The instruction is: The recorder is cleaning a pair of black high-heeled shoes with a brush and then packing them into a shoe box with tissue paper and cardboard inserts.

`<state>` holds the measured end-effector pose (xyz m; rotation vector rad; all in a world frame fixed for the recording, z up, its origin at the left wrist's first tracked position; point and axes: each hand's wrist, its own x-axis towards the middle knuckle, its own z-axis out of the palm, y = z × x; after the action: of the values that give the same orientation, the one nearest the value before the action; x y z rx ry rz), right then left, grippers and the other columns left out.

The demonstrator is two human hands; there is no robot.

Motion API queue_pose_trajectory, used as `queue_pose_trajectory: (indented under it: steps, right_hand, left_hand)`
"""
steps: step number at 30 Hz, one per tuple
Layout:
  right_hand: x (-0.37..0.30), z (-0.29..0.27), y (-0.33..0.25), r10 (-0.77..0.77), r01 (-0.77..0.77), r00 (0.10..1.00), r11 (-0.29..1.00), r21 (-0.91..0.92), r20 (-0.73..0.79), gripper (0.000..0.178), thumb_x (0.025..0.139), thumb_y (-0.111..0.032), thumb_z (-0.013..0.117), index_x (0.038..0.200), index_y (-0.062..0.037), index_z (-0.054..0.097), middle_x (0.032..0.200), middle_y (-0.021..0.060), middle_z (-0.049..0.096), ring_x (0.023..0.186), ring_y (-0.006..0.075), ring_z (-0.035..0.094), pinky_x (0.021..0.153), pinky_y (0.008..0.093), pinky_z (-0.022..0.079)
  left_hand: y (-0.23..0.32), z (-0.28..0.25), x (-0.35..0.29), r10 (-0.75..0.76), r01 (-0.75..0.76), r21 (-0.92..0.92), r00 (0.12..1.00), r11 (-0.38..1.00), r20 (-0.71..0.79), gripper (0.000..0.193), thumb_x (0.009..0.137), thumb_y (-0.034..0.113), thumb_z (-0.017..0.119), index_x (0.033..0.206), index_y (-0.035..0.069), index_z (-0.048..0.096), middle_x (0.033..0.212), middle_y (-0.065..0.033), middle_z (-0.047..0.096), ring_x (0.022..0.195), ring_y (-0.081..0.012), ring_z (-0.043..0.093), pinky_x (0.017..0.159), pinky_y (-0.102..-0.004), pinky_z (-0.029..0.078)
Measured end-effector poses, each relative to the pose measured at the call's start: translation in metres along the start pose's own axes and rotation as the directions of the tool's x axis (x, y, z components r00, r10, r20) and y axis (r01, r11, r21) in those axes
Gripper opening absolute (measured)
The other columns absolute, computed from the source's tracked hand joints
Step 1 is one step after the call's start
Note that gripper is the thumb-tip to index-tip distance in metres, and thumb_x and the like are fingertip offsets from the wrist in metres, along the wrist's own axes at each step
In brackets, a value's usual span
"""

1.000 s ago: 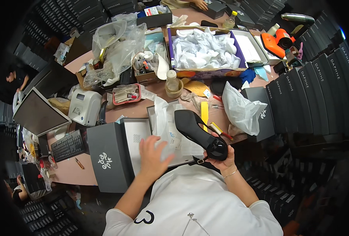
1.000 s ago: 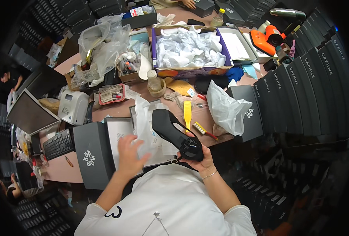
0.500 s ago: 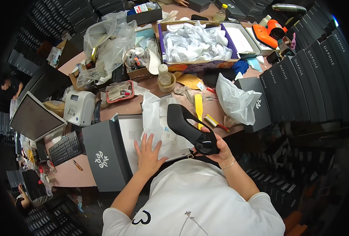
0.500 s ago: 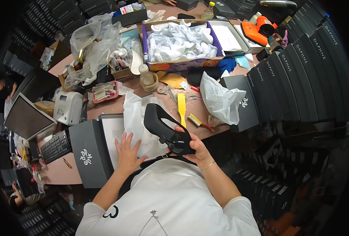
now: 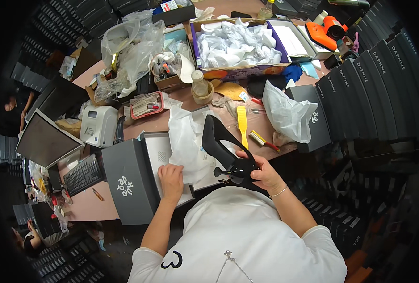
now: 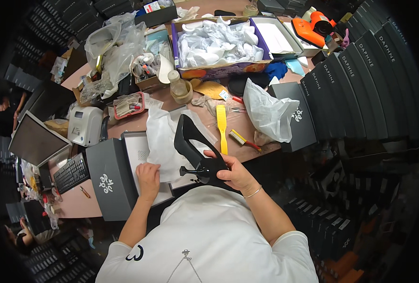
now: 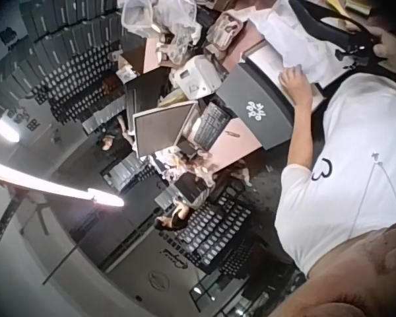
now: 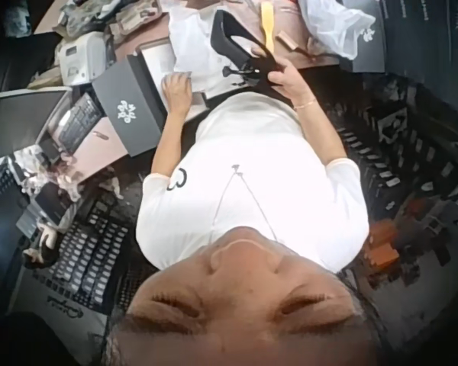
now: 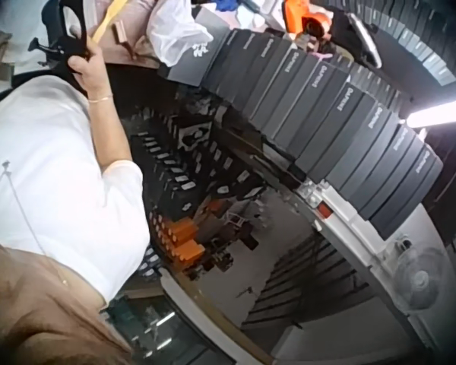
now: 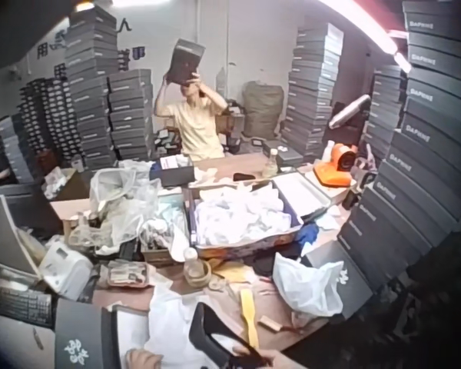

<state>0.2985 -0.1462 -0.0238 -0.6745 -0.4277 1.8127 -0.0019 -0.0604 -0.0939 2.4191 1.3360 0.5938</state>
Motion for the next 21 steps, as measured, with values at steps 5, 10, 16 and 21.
queue_pose_trajectory:
  steps: [5, 10, 16, 21]
  right_hand:
    - [-0.003, 0.003, -0.007, 0.012, -0.015, 1.0, 0.995, -0.095, -0.027, 0.078, 0.071, -0.012, 0.077, 0.137, 0.0051, 0.041, 0.133, 0.0098, 0.051, 0.114, 0.0164, 0.055, 0.101, 0.0306, 0.042]
    - [-0.028, -0.012, -0.032, -0.015, 0.038, 0.994, 0.977, -0.212, 0.106, 0.082, 0.061, -0.03, 0.084, 0.126, 0.0078, 0.053, 0.114, 0.0124, 0.063, 0.104, 0.0191, 0.062, 0.099, 0.0319, 0.042]
    - [-0.024, 0.029, -0.068, 0.174, -0.132, 0.982, 0.907, -0.4, 0.071, 0.082, 0.061, -0.032, 0.084, 0.126, 0.0089, 0.053, 0.117, 0.0134, 0.063, 0.109, 0.0188, 0.059, 0.1, 0.0295, 0.04]
    - [-0.008, 0.038, -0.055, 0.192, -0.111, 0.981, 0.702, -0.703, 0.037, 0.057, 0.08, -0.01, 0.073, 0.132, 0.0002, 0.052, 0.11, 0.0005, 0.062, 0.099, 0.0071, 0.053, 0.092, 0.0232, 0.041]
  left_hand:
    - [0.027, -0.037, 0.032, 0.04, -0.028, 0.066, 0.98, 0.997, -0.192, 0.02, 0.075, 0.0, 0.061, 0.093, 0.008, 0.065, 0.086, -0.007, 0.057, 0.093, -0.0265, 0.054, 0.092, -0.0458, 0.038]
    - [0.046, -0.037, 0.082, -0.261, 0.174, -0.433, 0.953, 0.884, -0.151, 0.011, 0.082, 0.004, 0.063, 0.092, 0.0, 0.065, 0.074, -0.0067, 0.058, 0.063, -0.016, 0.056, 0.057, -0.0253, 0.044]
    - [0.083, -0.045, 0.108, -0.293, 0.242, -0.664, 0.955, 0.708, 0.035, 0.012, 0.084, 0.008, 0.063, 0.093, 0.001, 0.066, 0.068, -0.0069, 0.056, 0.058, -0.0103, 0.048, 0.054, -0.0261, 0.04]
    - [0.087, -0.072, 0.111, -0.282, 0.25, -0.772, 0.955, 0.585, 0.095, 0.01, 0.086, 0.005, 0.063, 0.094, 0.001, 0.066, 0.067, 0.0029, 0.052, 0.061, -0.0034, 0.046, 0.054, -0.0204, 0.037]
